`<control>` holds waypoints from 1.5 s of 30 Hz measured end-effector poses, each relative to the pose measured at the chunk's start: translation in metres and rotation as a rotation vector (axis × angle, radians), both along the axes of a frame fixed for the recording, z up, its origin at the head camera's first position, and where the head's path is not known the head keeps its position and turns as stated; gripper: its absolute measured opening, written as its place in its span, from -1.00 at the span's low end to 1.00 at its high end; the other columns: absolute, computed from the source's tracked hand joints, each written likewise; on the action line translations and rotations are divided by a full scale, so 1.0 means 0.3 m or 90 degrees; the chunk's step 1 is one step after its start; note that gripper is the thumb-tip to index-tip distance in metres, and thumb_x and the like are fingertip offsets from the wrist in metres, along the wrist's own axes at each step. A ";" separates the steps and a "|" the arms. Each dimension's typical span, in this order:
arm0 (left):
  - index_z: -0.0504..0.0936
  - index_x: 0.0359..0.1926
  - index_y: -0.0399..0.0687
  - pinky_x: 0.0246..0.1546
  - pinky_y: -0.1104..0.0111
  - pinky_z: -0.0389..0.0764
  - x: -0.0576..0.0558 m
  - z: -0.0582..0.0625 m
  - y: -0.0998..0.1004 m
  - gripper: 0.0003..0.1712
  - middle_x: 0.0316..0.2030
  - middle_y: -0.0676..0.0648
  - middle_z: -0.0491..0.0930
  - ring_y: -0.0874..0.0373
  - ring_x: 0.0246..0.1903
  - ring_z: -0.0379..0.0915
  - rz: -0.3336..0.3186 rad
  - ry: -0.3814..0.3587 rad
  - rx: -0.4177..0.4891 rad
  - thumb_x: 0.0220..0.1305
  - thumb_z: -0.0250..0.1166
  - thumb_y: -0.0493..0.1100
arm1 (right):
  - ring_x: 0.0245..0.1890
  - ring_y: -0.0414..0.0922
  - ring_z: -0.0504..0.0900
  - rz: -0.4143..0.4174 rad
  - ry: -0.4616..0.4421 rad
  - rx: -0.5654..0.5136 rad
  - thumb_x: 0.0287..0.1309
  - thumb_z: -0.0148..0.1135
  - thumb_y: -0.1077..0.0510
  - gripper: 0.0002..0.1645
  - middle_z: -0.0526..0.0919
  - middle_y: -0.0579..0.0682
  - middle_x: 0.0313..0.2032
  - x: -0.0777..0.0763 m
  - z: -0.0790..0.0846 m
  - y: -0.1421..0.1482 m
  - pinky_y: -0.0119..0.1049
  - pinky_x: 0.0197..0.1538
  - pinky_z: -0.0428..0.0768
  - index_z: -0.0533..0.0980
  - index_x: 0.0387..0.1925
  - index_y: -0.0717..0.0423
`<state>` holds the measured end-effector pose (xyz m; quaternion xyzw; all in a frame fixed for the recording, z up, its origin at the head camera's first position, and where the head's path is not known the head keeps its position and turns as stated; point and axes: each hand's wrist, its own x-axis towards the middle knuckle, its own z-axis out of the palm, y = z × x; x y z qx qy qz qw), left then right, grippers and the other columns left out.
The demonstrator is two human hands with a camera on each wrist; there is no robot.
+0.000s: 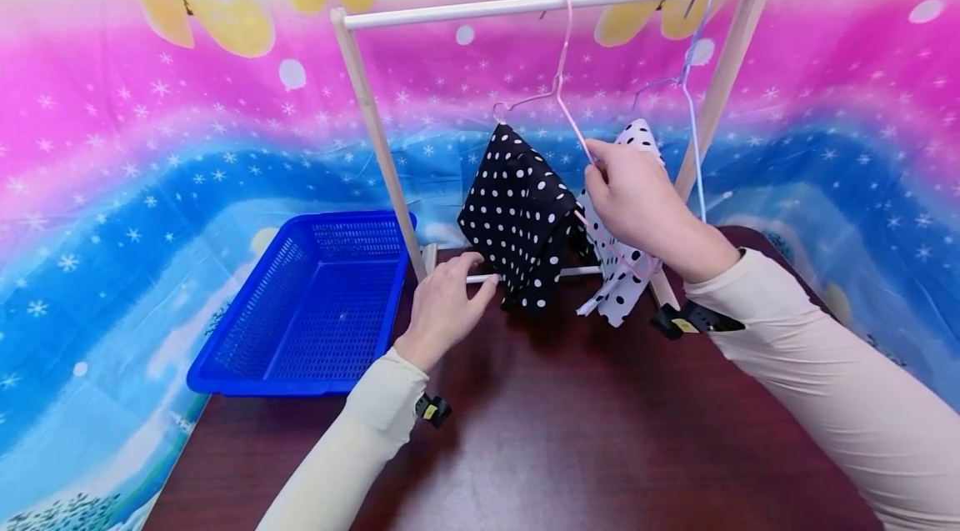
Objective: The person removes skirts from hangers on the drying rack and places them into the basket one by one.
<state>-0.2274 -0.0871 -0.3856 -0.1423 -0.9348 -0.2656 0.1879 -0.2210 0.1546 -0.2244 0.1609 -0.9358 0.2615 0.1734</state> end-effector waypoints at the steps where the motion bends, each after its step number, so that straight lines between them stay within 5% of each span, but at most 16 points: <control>1: 0.61 0.16 0.03 -0.01 0.10 0.69 -0.003 -0.004 -0.002 -0.55 0.07 -0.08 0.71 0.02 -0.01 0.65 0.003 -0.004 0.002 0.40 0.25 0.14 | -0.76 -0.09 0.33 -0.001 -0.003 -0.001 0.50 -0.16 0.20 -0.47 0.35 0.01 -0.69 -0.001 -0.001 -0.003 -0.27 -0.68 0.34 0.38 0.39 0.23; 8: 0.61 0.14 0.03 0.00 0.08 0.68 -0.025 -0.033 -0.016 -0.56 0.07 -0.08 0.70 0.02 -0.01 0.64 0.021 -0.036 0.032 0.40 0.24 0.15 | -0.75 -0.07 0.34 -0.006 -0.036 -0.010 0.51 -0.17 0.17 -0.45 0.36 0.05 -0.63 -0.003 -0.001 -0.021 -0.26 -0.68 0.36 0.34 0.42 0.23; 32: 0.61 0.14 0.04 0.18 0.05 0.55 -0.108 -0.094 -0.018 -0.56 0.04 0.00 0.70 0.04 0.10 0.61 0.065 -0.153 0.204 0.41 0.21 0.15 | -0.74 -0.10 0.31 0.009 0.005 -0.018 0.48 -0.17 0.23 -0.52 0.33 0.01 -0.66 -0.012 -0.011 -0.048 -0.29 -0.66 0.31 0.48 0.28 0.24; 45: 0.52 0.21 -0.14 0.09 0.11 0.57 -0.162 -0.160 0.009 -0.56 0.07 -0.20 0.64 -0.05 0.07 0.57 0.073 -0.260 0.404 0.46 0.18 0.02 | -0.74 -0.09 0.30 0.011 0.017 -0.022 0.46 -0.17 0.25 -0.52 0.31 0.00 -0.67 -0.018 -0.016 -0.059 -0.27 -0.63 0.31 0.49 0.26 0.26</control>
